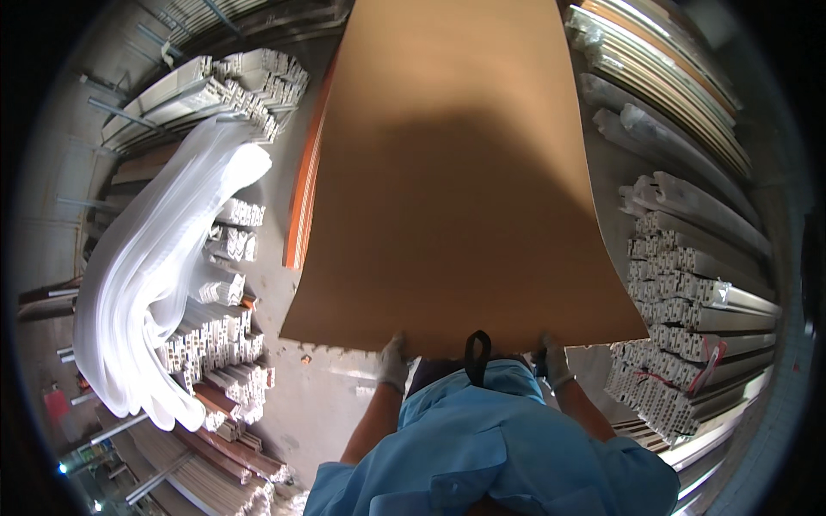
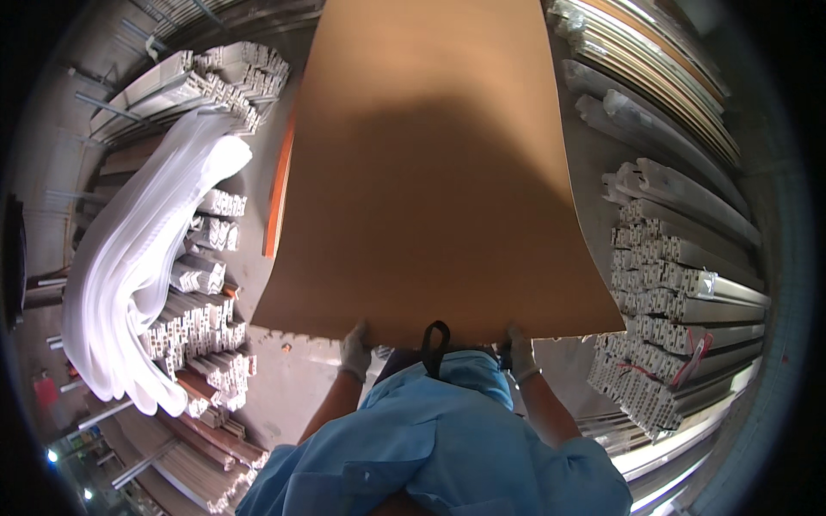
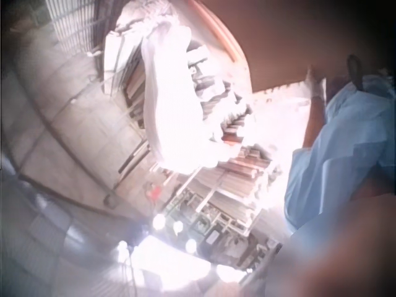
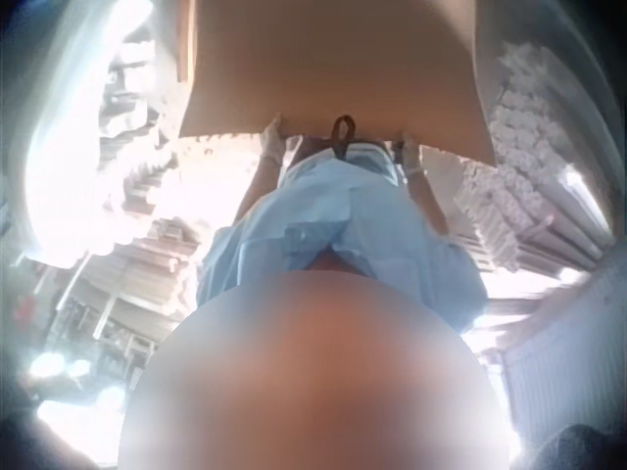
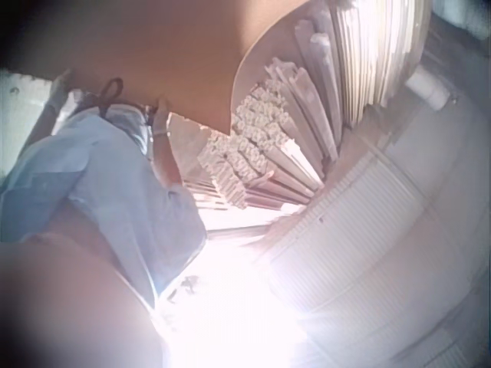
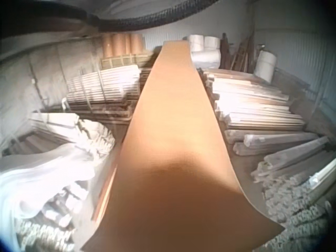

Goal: The person puts on gloves, then uses a utility knife to cut a large sheet of cardboard on the floor into smaller pieces. They repeatedly position, cut, and separate the cardboard sections.

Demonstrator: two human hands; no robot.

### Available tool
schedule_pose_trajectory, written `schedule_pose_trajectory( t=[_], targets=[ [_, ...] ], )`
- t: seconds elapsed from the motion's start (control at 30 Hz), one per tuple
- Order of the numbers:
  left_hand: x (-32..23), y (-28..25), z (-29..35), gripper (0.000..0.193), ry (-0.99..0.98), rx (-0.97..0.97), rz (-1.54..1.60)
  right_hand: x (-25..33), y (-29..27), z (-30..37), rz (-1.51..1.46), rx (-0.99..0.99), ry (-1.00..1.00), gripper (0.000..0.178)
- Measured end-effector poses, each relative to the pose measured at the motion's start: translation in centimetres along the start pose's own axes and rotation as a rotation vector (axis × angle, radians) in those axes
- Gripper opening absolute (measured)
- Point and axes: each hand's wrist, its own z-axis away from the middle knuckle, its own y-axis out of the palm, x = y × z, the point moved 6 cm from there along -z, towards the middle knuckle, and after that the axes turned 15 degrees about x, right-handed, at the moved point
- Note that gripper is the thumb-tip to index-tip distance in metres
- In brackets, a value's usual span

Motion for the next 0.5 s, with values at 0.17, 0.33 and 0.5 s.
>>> schedule_pose_trajectory(
  t=[0.17,0.33,0.5],
  targets=[
    [-2.3,3.5,-7.1,0.034,0.12,-0.003,-0.027,2.1,-0.2,-6.7,-0.012,0.029,0.025,0.029],
    [-2.0,3.7,-17.8,0.035,0.1,-0.072,-0.098,2.0,-0.9,-13.9,-0.071,0.005,0.0,0.029],
    [-1.6,1.6,-26.2,0.041,0.043,-0.143,-0.176,-0.4,-0.2,-21.2,-0.102,-0.044,0.084,0.032]
  ],
)
